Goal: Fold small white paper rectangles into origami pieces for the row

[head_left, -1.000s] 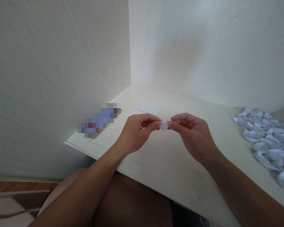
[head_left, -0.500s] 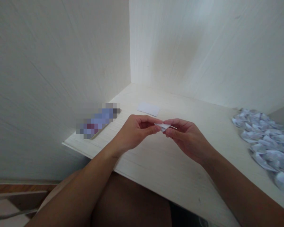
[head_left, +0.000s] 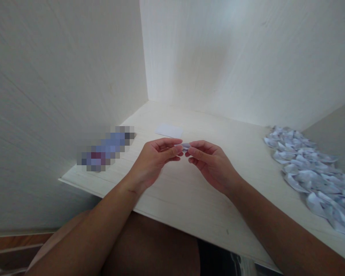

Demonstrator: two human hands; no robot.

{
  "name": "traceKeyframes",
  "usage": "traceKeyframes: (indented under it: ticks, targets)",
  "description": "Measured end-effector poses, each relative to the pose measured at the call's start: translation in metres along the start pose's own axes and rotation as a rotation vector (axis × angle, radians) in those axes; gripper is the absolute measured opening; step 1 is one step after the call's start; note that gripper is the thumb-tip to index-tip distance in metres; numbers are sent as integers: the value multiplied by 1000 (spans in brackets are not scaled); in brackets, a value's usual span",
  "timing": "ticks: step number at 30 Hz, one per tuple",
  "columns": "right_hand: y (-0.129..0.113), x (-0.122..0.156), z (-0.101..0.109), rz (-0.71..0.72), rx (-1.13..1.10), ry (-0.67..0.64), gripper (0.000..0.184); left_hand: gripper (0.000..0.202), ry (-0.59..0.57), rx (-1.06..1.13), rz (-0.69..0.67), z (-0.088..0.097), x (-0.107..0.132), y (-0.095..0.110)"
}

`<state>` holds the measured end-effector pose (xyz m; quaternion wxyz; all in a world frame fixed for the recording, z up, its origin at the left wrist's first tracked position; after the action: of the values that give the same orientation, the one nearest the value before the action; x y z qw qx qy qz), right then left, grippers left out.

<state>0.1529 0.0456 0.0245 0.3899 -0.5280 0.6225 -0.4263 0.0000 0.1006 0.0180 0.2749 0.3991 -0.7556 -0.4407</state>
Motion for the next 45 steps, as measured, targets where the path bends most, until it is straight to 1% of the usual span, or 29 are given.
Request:
traceKeyframes:
  ticks: [3, 9, 14, 17, 23, 26, 29, 31, 35, 40, 42, 45]
  targets:
    - [1, 2, -1, -21, -38, 15, 18, 28, 34, 34, 11, -2, 1, 0]
    - [7, 5, -4, -109, -137, 23, 19, 30, 61, 114, 61, -8, 4, -4]
    - [10, 7, -5, -137, -199, 51, 19, 20, 87, 259, 137, -11, 4, -15]
    - [9, 8, -7, -151, -225, 37, 19, 16, 70, 278, 111, -14, 5, -17]
    - [7, 10, -11, -144, -259, -15, 21, 28, 90, 230, -48, -16, 9, -10]
    - [8, 11, -13, -125, -278, -38, 22, 29, 51, 221, -87, -18, 9, -7]
    - [8, 12, -15, -109, -281, -78, 20, 24, -6, 221, -102, -20, 9, -6]
    - [8, 13, -15, -100, -277, -99, 19, 25, -23, 225, -105, -21, 10, -5]
    - [8, 13, -17, -69, -251, -125, 19, 27, -26, 252, -97, -22, 12, -5]
    - [7, 14, -20, -52, -233, -154, 17, 26, -18, 276, -92, -23, 13, -3]
    - [7, 14, -20, -55, -235, -152, 18, 26, -16, 274, -94, -23, 13, -2]
    - [6, 13, -17, -57, -235, -107, 22, 28, -24, 258, -100, -24, 15, -2]
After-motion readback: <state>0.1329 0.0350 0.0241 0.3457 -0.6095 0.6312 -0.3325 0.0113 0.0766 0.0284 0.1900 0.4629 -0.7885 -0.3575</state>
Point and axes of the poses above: each hand's wrist, its own x-axis away from the middle knuckle, its own z-axis out of the back of the hand, y = z × x, the point moved 4 cm from there along -x, towards the middle knuckle, and after that the axes turned 3 degrees about z, right-handed, at the moved point
